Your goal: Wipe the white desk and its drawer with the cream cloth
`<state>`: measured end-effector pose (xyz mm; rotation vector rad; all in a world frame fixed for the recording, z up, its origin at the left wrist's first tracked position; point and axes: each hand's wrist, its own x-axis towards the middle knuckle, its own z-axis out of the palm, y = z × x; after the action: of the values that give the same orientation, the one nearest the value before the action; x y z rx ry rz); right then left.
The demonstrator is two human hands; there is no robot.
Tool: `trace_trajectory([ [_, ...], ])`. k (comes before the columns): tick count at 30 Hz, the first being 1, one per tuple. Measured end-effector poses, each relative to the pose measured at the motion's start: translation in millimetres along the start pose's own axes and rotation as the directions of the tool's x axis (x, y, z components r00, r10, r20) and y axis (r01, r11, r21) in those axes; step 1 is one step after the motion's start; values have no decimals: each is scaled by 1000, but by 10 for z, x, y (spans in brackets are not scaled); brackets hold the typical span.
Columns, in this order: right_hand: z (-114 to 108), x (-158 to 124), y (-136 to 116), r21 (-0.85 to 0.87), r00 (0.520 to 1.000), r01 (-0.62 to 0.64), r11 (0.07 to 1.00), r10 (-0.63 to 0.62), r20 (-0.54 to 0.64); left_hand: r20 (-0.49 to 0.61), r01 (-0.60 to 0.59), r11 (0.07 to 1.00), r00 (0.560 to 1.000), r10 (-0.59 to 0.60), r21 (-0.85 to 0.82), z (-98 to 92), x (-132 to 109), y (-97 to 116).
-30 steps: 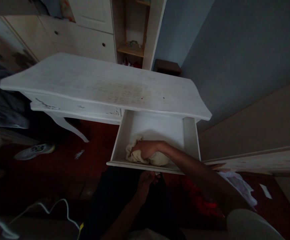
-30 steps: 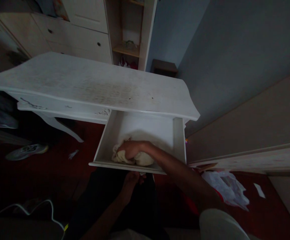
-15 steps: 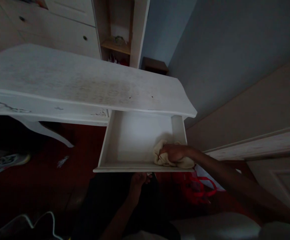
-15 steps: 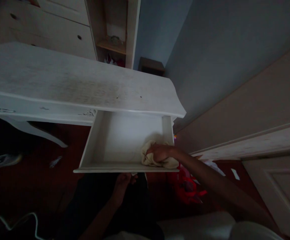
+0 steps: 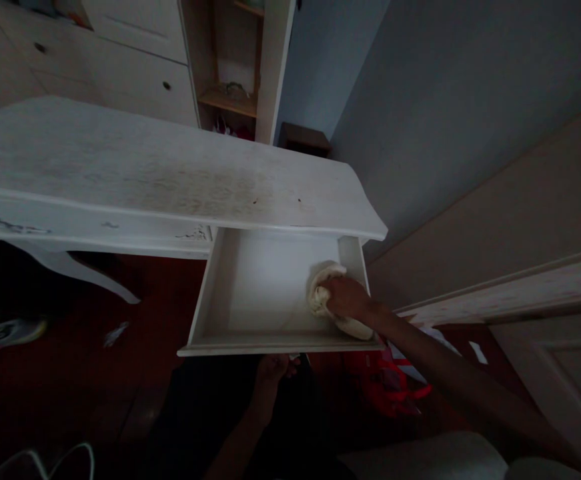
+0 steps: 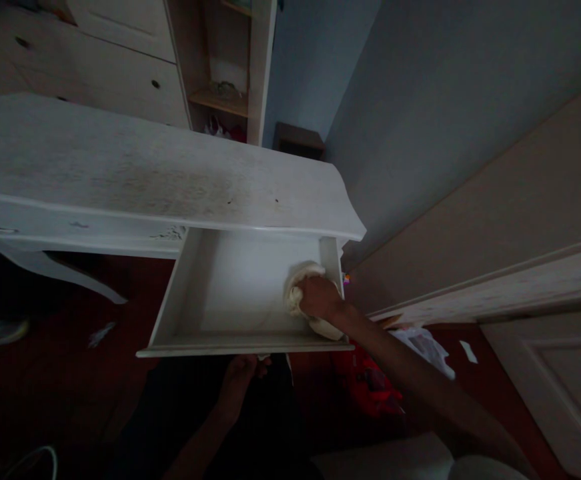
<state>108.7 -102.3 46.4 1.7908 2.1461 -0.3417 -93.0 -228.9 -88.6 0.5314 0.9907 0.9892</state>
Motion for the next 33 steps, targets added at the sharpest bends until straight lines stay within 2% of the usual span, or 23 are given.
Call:
trace_trajectory([
  [4,28,95,56,53,972,-81,995,91,-216,11,-9,1000,1000,10,-20,-34,27,-100],
  [6,51,178,91,113,948,-115,987,143,-284,18,-18,1000,1000,18,-18,-52,43,-152],
  [11,60,524,166,210,912,-118,971,189,-363,65,-14,1000,998,13,9,-97,111,-196],
  [17,-48,842,132,369,893,-79,926,230,-387,150,39,999,988,-43,28,-155,213,-136],
  [21,-31,894,-95,419,879,31,907,174,-443,151,27,999,988,-30,24,-166,207,-107],
  [26,0,1044,-595,422,873,175,889,58,-484,187,6,999,982,-14,46,-206,258,-174],
  [30,-89,1242,-991,407,860,305,861,-66,-505,202,-16,994,979,-7,113,-242,289,-220],
  [33,-180,1363,-1218,389,852,366,845,-137,-505,175,-16,995,985,-1,100,-230,258,-205],
])
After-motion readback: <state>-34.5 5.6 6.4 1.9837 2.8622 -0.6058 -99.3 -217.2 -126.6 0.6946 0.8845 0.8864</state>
